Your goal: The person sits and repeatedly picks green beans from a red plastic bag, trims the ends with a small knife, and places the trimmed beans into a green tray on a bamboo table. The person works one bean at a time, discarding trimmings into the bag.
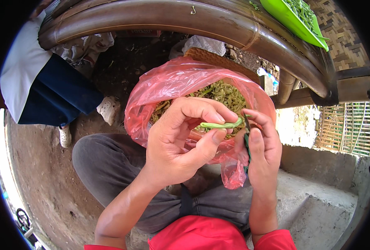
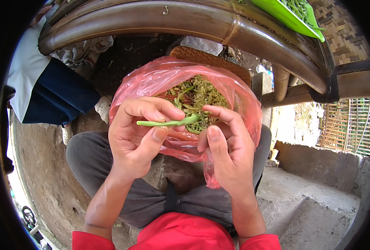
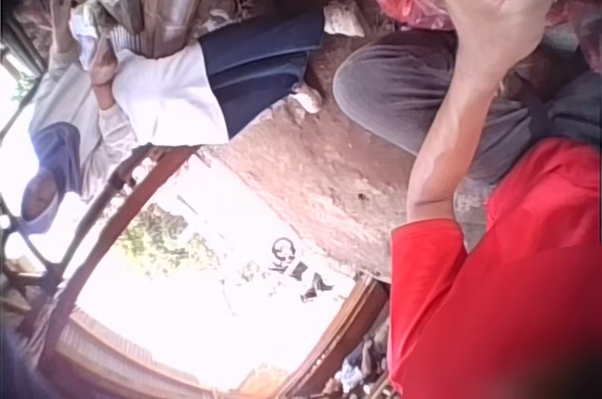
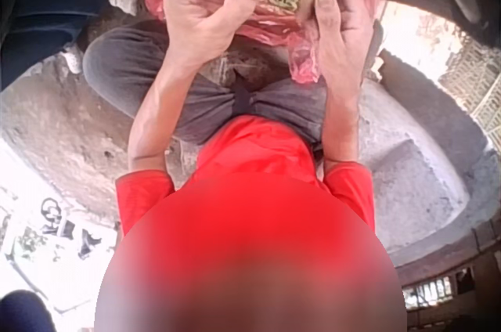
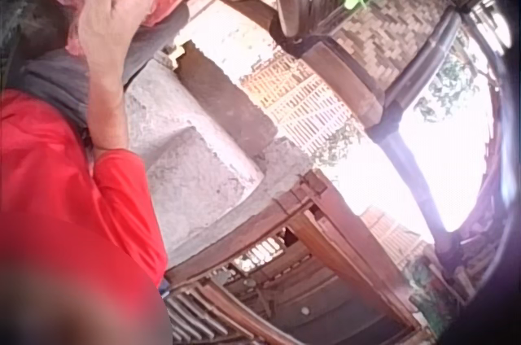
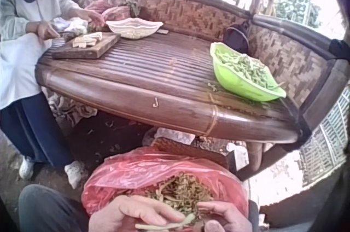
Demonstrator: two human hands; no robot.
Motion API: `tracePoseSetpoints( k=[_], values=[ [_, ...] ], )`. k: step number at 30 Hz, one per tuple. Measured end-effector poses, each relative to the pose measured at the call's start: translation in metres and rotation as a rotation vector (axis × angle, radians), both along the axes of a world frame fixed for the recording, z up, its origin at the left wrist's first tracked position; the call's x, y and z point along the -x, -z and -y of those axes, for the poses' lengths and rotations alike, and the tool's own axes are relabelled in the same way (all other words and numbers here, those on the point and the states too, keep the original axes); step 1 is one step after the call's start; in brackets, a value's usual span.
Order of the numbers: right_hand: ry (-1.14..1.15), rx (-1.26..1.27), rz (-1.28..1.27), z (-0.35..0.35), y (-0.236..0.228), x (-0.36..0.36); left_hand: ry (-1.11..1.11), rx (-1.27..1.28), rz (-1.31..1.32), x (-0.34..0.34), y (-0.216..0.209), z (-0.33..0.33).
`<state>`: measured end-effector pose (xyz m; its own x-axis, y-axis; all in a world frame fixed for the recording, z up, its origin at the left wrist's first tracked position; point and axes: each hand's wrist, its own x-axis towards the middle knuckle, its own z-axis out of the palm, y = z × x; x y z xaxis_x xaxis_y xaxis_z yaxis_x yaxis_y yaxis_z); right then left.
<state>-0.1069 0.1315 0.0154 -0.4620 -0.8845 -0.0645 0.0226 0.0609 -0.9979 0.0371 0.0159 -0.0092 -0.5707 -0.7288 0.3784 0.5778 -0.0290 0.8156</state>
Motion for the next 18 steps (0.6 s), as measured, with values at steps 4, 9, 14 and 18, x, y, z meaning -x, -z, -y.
tracePoseSetpoints(
  k=[4, 9, 14, 18],
  values=[
    [0.123, -0.147, 0.004, 0.008, 0.014, 0.006, 0.035, -0.22, -0.051, 0.0, 0.0, 0.003],
    [0.0, 0.234, -0.005, 0.006, 0.019, 0.004, 0.138, -0.594, -0.019, -0.005, -0.004, 0.005],
    [0.026, 0.324, -0.429, 0.002, 0.014, -0.007, 0.209, -0.811, 0.003, -0.003, -0.004, 0.002],
    [0.004, 0.331, -0.508, 0.002, 0.015, -0.003, 0.332, -0.938, -0.171, -0.001, -0.002, 0.002]
  ],
)
